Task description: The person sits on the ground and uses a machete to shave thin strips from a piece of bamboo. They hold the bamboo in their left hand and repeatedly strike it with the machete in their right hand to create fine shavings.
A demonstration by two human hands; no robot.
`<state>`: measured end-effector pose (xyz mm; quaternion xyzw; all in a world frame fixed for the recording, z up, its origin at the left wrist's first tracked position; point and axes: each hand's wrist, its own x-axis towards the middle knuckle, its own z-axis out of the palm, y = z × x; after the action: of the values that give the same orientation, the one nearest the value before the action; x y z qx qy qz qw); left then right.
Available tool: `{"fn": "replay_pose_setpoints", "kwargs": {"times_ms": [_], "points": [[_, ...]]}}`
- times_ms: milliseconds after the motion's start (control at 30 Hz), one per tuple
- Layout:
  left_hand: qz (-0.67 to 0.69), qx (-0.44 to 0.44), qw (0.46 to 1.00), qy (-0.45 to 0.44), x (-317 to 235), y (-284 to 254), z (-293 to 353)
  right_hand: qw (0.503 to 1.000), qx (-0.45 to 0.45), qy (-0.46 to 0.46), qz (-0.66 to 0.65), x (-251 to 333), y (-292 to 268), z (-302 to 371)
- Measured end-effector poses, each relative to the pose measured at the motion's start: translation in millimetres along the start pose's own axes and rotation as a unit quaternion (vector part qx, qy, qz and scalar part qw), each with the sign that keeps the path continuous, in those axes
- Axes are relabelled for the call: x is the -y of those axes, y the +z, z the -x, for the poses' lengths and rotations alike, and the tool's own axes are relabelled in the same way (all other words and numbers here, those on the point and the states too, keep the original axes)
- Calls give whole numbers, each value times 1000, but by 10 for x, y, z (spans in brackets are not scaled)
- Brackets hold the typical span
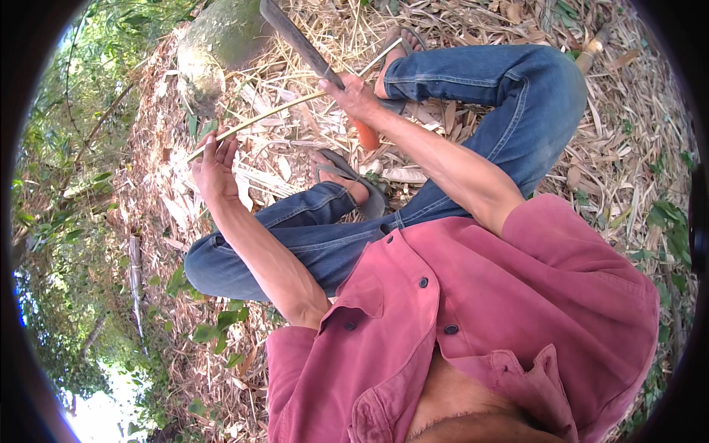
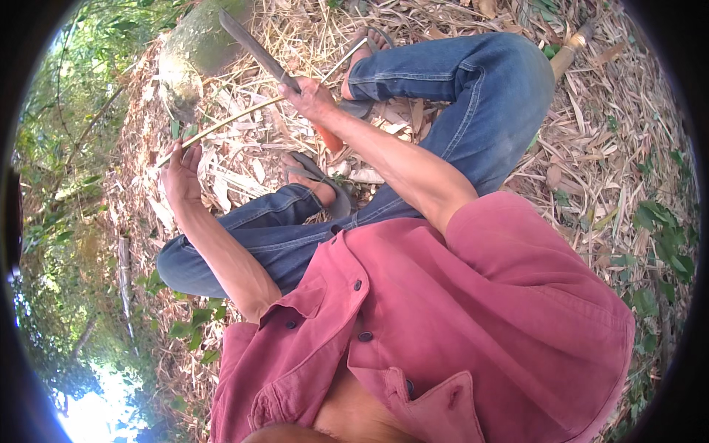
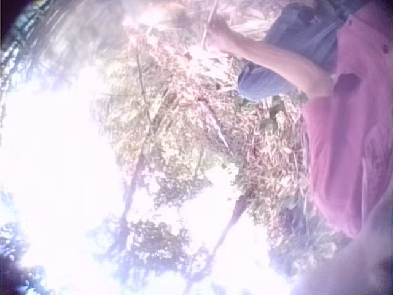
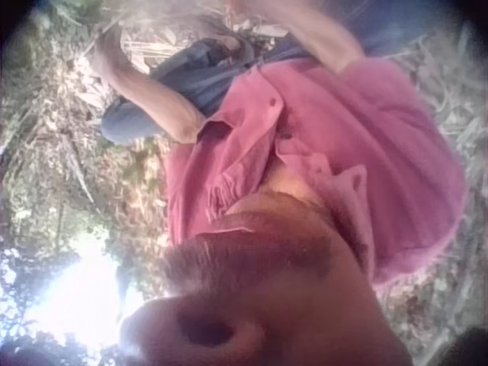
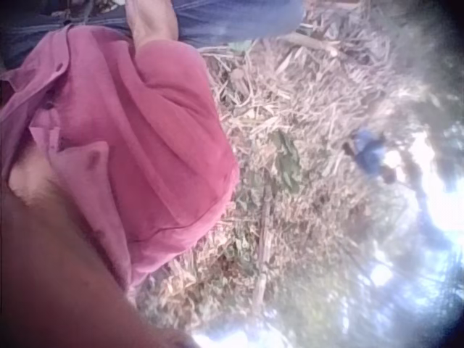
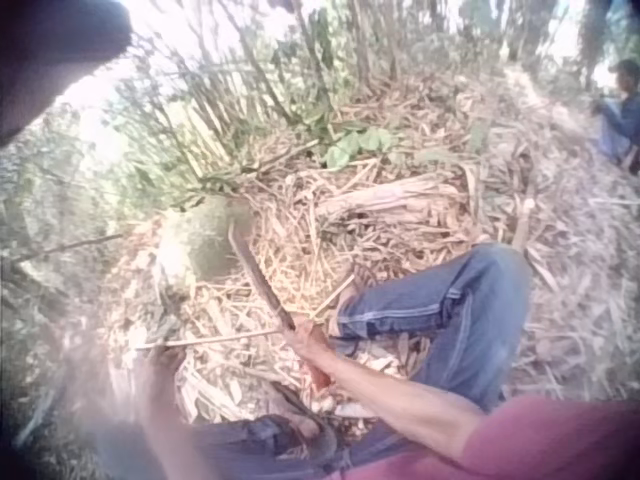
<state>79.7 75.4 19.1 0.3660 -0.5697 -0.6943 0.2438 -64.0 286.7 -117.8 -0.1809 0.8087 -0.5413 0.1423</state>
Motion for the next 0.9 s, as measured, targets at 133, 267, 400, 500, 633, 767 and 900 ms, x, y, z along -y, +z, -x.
{"fn": "replay_pose_setpoints", "kwargs": {"times_ms": [133,267,400,500,633,767,900], "points": [[30,-7,1000,8,-13,-30,-19,964,148,91,-201,68,-120,-37],[-254,-70,957,-123,-150,130,222,967,123,78,-211,35,-191,-110],[-527,-16,849,18,-124,339,510,961,106,-4,-256,93,-405,-218],[-621,86,719,301,-57,389,423,963,110,-11,-246,186,-505,-277],[-696,237,642,217,23,300,195,950,121,24,-288,347,-640,-274],[-668,214,672,237,-15,332,278,951,68,25,-301,574,-742,-223],[-602,177,769,118,-70,336,243,961,0,-63,-268,521,-736,-365]]}}
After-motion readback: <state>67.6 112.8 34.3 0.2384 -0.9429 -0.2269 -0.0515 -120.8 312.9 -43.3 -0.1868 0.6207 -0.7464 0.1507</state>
